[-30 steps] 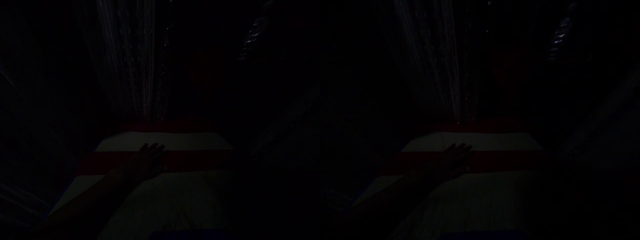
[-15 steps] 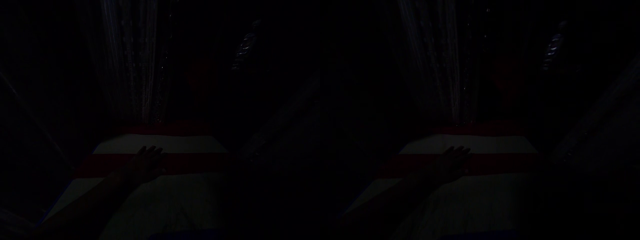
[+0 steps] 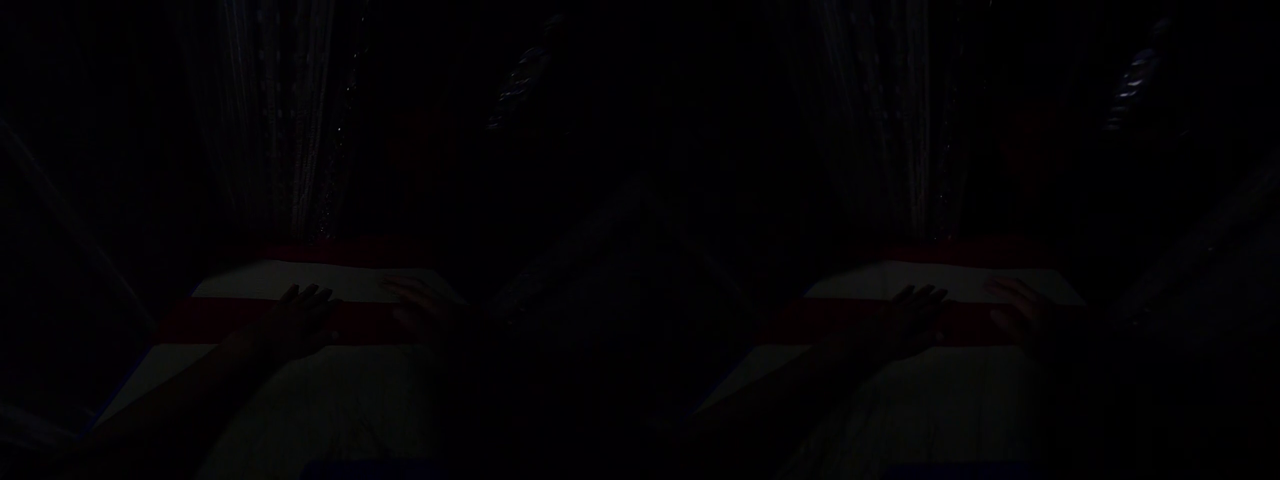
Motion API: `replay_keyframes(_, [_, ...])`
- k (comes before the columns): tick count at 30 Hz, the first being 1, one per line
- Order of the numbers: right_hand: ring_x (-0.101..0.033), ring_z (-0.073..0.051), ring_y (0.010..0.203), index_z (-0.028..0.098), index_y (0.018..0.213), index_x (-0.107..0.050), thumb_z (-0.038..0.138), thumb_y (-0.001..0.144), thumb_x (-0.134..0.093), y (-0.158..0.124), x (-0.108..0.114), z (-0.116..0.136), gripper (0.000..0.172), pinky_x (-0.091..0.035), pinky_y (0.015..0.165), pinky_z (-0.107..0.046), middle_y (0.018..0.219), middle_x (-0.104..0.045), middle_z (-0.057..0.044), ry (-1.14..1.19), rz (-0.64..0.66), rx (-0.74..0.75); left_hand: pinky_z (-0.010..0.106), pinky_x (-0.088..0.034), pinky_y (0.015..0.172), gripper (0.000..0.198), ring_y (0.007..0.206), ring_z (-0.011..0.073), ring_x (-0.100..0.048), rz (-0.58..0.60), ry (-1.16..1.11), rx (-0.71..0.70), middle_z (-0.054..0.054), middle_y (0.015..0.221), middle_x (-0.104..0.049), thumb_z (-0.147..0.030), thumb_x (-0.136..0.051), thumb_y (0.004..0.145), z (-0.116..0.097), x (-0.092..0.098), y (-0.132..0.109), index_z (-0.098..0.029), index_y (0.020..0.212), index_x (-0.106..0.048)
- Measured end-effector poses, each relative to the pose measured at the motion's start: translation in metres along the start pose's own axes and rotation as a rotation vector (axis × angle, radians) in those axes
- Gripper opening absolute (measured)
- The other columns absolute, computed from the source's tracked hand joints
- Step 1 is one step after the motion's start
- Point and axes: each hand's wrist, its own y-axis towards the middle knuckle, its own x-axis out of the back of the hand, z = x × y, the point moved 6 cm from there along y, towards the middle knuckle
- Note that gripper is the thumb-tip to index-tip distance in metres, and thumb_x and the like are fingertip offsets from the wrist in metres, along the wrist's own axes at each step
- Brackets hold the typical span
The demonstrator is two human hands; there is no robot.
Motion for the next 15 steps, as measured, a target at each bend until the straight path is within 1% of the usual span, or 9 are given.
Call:
replay_keyframes(2, [-0.039, -0.030, 0.149, 0.027, 0.154, -0.047, 0.058, 0.105, -0.032, 0.017, -0.020, -0.003, 0.059, -0.037, 0.120, -0.054, 0.162, -0.039, -0.010, 0.010, 0.082, -0.014, 0.063, -0.008, 0.125, 0.077, 0.158, 0.0337, -0.009, 0.020, 0.011, -0.005, 0.003, 0.170, -0.011, -0.075, -0.026, 0.102, -0.001, -0.002, 0.001, -0.031, 0.165, -0.022])
replay_keyframes(3, [-0.030, -0.030, 0.153, 0.027, 0.157, -0.042, 0.060, 0.105, -0.032, 0.025, -0.032, -0.003, 0.062, -0.030, 0.124, -0.056, 0.166, -0.033, -0.008, -0.007, 0.143, -0.012, 0.063, -0.008, 0.125, 0.078, 0.158, 0.0336, -0.008, 0.021, 0.017, -0.008, 0.004, 0.170, -0.011, -0.075, -0.025, 0.102, -0.001, -0.003, 0.002, -0.030, 0.165, -0.022])
replay_keyframes(5, [-0.021, -0.028, 0.156, 0.030, 0.160, -0.035, 0.061, 0.104, -0.032, 0.036, -0.057, 0.000, 0.064, -0.021, 0.127, -0.058, 0.168, -0.028, -0.004, -0.066, 0.234, 0.019, 0.063, -0.006, 0.125, 0.079, 0.158, 0.0337, -0.008, 0.005, 0.027, -0.002, 0.004, 0.170, -0.012, -0.076, -0.024, 0.102, -0.001, -0.003, 0.003, -0.028, 0.165, -0.023])
replay_keyframes(7, [-0.020, -0.027, 0.157, 0.030, 0.161, -0.033, 0.060, 0.105, -0.031, 0.038, -0.075, 0.003, 0.063, -0.017, 0.127, -0.059, 0.168, -0.027, -0.003, -0.087, 0.271, 0.048, 0.063, -0.005, 0.125, 0.082, 0.158, 0.0337, -0.008, -0.003, 0.028, 0.009, 0.005, 0.170, -0.014, -0.077, -0.024, 0.101, -0.001, -0.003, 0.003, -0.027, 0.165, -0.023])
replay_keyframes(9, [-0.021, -0.026, 0.157, 0.028, 0.160, -0.034, 0.060, 0.105, -0.030, 0.034, -0.085, 0.003, 0.063, -0.016, 0.128, -0.058, 0.168, -0.028, -0.004, -0.081, 0.273, 0.058, 0.063, -0.005, 0.125, 0.082, 0.159, 0.0329, -0.007, 0.018, 0.015, 0.010, 0.005, 0.170, -0.013, -0.078, -0.024, 0.101, -0.001, -0.004, 0.003, -0.028, 0.165, -0.021])
replay_keyframes(12, [-0.023, -0.025, 0.156, 0.024, 0.159, -0.037, 0.060, 0.105, -0.029, 0.026, -0.089, 0.000, 0.065, -0.014, 0.129, -0.056, 0.167, -0.028, -0.004, -0.085, 0.255, 0.059, 0.062, -0.004, 0.126, 0.080, 0.159, 0.0317, -0.005, 0.042, -0.005, 0.007, 0.004, 0.171, -0.010, -0.077, -0.024, 0.101, -0.001, -0.004, 0.003, -0.031, 0.166, -0.018])
replay_keyframes(15, [-0.024, -0.024, 0.156, 0.024, 0.158, -0.039, 0.060, 0.105, -0.029, 0.024, -0.088, -0.002, 0.065, -0.016, 0.129, -0.054, 0.166, -0.030, -0.003, -0.080, 0.249, 0.055, 0.063, -0.006, 0.126, 0.079, 0.158, 0.0324, -0.006, 0.038, -0.007, 0.010, 0.004, 0.171, -0.010, -0.076, -0.025, 0.101, 0.000, -0.003, 0.004, -0.032, 0.166, -0.017])
